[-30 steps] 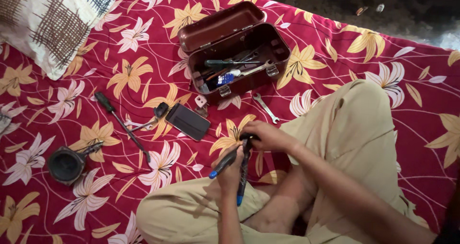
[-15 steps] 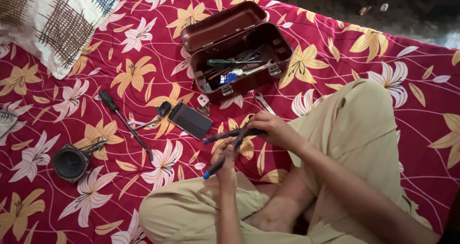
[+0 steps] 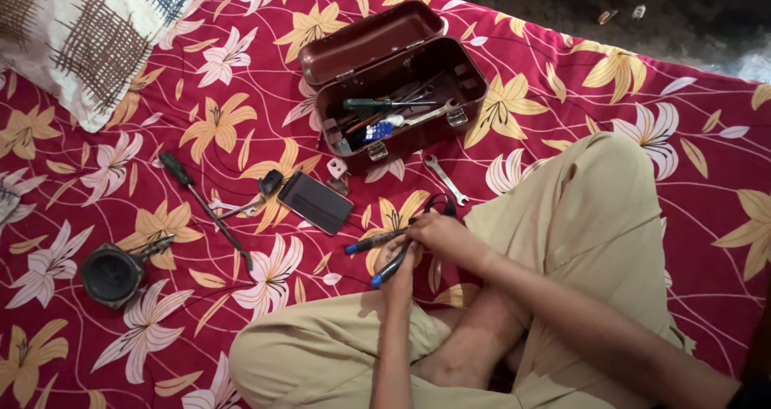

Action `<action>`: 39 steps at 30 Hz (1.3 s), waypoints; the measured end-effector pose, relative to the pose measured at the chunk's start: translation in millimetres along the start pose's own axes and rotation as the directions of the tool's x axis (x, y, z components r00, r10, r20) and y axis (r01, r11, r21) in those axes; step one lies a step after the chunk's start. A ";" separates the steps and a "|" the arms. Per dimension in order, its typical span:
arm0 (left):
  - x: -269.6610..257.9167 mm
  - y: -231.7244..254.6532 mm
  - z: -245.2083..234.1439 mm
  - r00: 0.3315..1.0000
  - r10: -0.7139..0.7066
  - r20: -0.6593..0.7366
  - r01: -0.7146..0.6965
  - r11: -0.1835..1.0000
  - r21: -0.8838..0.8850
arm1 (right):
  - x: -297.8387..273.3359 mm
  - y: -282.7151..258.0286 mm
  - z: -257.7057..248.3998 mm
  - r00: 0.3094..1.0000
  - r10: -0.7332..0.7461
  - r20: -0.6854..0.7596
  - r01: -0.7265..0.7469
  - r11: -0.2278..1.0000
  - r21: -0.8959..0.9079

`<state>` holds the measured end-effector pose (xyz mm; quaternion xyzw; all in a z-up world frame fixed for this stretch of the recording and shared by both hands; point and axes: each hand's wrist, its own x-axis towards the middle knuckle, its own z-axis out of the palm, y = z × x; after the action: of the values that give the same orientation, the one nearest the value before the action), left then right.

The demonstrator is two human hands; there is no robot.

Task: The person sits on a bed and uses pliers to strip the insulation from a black wire. They repeatedly reposition the wire and use the pliers to cut and pull away the outer sheath, exposing the inner conductors.

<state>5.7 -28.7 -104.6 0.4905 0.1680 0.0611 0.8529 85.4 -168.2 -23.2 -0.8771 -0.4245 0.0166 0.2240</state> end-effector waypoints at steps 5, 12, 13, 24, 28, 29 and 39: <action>-2.7 -10.7 -4.4 0.990 -0.088 -0.115 0.084 0.996 -0.037 | -2.8 -9.3 1.0 1.000 0.026 -0.016 -0.024 0.997 0.080; 14.0 -20.3 -39.4 0.879 -0.355 -0.318 0.156 0.845 -0.512 | -4.1 -17.9 -17.8 0.982 0.086 -0.168 -0.035 0.958 0.286; 16.2 -26.0 -47.5 0.876 -0.357 -0.324 0.163 0.851 -0.499 | -3.7 -18.9 -20.7 0.968 0.218 -0.127 -0.170 0.937 0.306; 30.8 -62.8 -73.1 0.846 -0.402 -0.350 0.207 0.853 -0.478 | -14.4 -0.2 14.0 0.888 0.457 0.060 -0.458 0.861 0.219; 33.1 -74.8 -79.8 0.857 -0.391 -0.336 0.212 0.862 -0.461 | -21.6 -24.5 64.6 0.953 0.300 -0.036 -0.298 0.916 -0.269; 33.6 -77.2 -80.6 0.858 -0.391 -0.335 0.213 0.862 -0.459 | -22.7 -29.5 70.9 0.952 0.304 -0.049 -0.306 0.920 -0.244; 30.3 -64.4 -70.2 0.844 -0.408 -0.349 0.246 0.872 -0.422 | -7.6 -22.9 64.0 0.995 0.088 0.046 -0.081 0.987 -0.142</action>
<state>5.8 3.8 -199.0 0.2629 0.4192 0.0480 0.8677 49.6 -137.2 -72.6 -0.9072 -0.3927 0.0192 0.1498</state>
